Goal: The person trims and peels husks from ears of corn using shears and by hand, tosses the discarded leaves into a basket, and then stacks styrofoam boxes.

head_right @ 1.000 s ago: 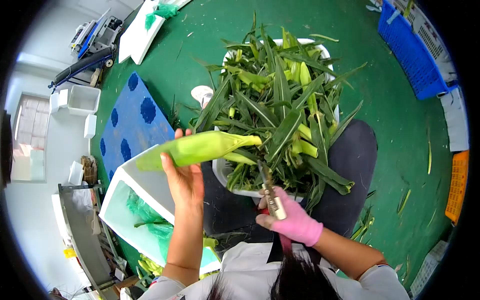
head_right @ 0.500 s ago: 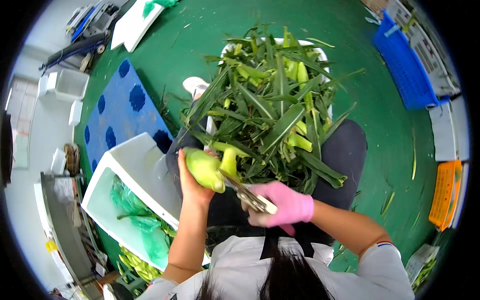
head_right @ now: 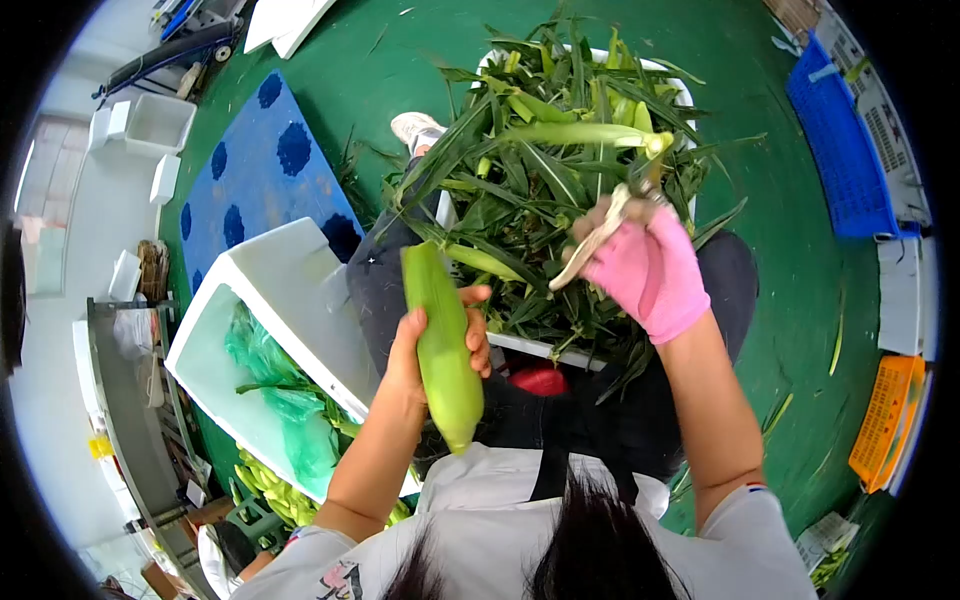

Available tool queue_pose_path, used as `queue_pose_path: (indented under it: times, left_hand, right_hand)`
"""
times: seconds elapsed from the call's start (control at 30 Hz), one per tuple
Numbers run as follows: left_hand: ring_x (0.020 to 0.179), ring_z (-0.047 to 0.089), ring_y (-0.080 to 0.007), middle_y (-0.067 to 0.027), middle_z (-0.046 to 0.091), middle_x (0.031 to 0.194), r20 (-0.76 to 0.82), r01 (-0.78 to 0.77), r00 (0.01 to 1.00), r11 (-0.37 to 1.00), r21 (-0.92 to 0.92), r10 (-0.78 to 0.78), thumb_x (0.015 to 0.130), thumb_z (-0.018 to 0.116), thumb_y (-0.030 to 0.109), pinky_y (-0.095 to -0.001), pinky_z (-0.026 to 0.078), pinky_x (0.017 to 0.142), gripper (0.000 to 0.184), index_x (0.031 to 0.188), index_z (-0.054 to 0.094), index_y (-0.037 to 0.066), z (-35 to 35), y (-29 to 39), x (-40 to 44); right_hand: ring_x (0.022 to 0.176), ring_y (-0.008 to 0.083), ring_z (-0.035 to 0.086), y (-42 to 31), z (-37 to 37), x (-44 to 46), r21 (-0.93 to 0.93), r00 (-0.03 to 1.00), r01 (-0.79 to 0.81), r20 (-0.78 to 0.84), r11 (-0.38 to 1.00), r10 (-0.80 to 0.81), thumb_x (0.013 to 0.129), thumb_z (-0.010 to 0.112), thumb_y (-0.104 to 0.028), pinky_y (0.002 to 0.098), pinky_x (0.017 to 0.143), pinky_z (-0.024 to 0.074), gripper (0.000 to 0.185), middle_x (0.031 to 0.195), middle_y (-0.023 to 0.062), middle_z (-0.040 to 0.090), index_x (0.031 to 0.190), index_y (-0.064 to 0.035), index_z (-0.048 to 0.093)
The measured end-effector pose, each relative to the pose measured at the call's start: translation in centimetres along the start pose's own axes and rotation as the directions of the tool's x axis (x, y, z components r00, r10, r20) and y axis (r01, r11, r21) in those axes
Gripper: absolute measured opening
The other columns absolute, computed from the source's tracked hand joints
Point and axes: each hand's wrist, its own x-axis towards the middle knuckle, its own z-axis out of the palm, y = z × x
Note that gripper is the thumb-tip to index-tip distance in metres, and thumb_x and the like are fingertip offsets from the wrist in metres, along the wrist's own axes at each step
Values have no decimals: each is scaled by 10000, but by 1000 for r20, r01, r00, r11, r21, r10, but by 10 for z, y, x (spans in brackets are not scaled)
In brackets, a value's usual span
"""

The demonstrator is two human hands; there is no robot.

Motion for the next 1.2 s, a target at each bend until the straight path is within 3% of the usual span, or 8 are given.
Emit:
queue_pose_path:
  times: [0.07,0.17,0.53,0.63,0.8,0.97,1.07,1.2]
  left_hand:
    - [851,647,-252,-130,631,916,-145,-140,962,876,461,230,745,823,424,-385,535,764,706,1240,540,7,21,9,-5]
    - [1013,626,-250,-126,632,1060,174,-321,837,207,924,519,682,849,51,-361,500,898,545,1148,568,19,24,11,3]
    - [1022,592,-310,-114,650,1069,387,-29,596,-464,886,703,599,787,41,-404,382,928,535,1106,618,70,46,-9,21]
    - [1017,591,-321,-122,641,1092,333,-1,574,-406,914,748,604,788,26,-394,385,935,516,1092,622,64,46,-19,22]
    - [1091,564,-129,-47,553,1181,-212,-126,904,703,700,372,697,816,-57,-292,480,951,776,1343,404,71,54,-43,17]
    - [1127,588,-163,-70,602,1248,104,-187,977,511,839,187,708,857,55,-306,489,962,754,1335,437,46,5,-60,24]
    - [1135,561,-144,-52,562,1288,-37,-13,999,993,114,17,743,859,139,-301,466,984,821,1420,401,60,30,-92,20]
    - [1261,483,-147,-27,462,1399,178,40,984,980,-195,-5,716,880,253,-313,375,1082,1044,1537,256,87,33,-110,19]
  right_hand:
    - [877,271,666,12,15,-23,-127,957,-285,-102,950,273,876,654,-234,460,827,568,324,974,112,640,1111,-36,550]
    - [788,229,663,37,52,-60,-287,857,-494,-318,820,405,828,644,-110,383,757,571,273,931,127,657,1075,-46,544]
    - [663,106,579,43,89,-56,-601,963,-232,-251,765,95,885,616,-128,238,553,485,273,797,52,599,1131,-33,547]
    - [676,105,559,44,85,-57,-503,963,-218,-252,836,99,894,567,-80,233,555,471,277,782,47,577,1165,-35,532]
    - [641,111,534,56,87,-58,-367,971,-104,-239,925,14,879,551,-53,237,521,466,294,759,40,544,1171,-33,525]
    - [626,115,537,63,93,-78,-355,963,-90,-271,930,-11,910,563,-93,256,376,457,312,834,51,554,1213,-61,498]
    - [630,114,539,76,100,-85,-258,931,-96,-364,961,-5,933,558,-96,268,336,447,323,876,42,565,1243,-71,473]
    - [747,198,479,78,94,-98,-228,956,-109,-291,968,39,944,524,-173,354,752,410,152,814,55,475,906,-28,495]
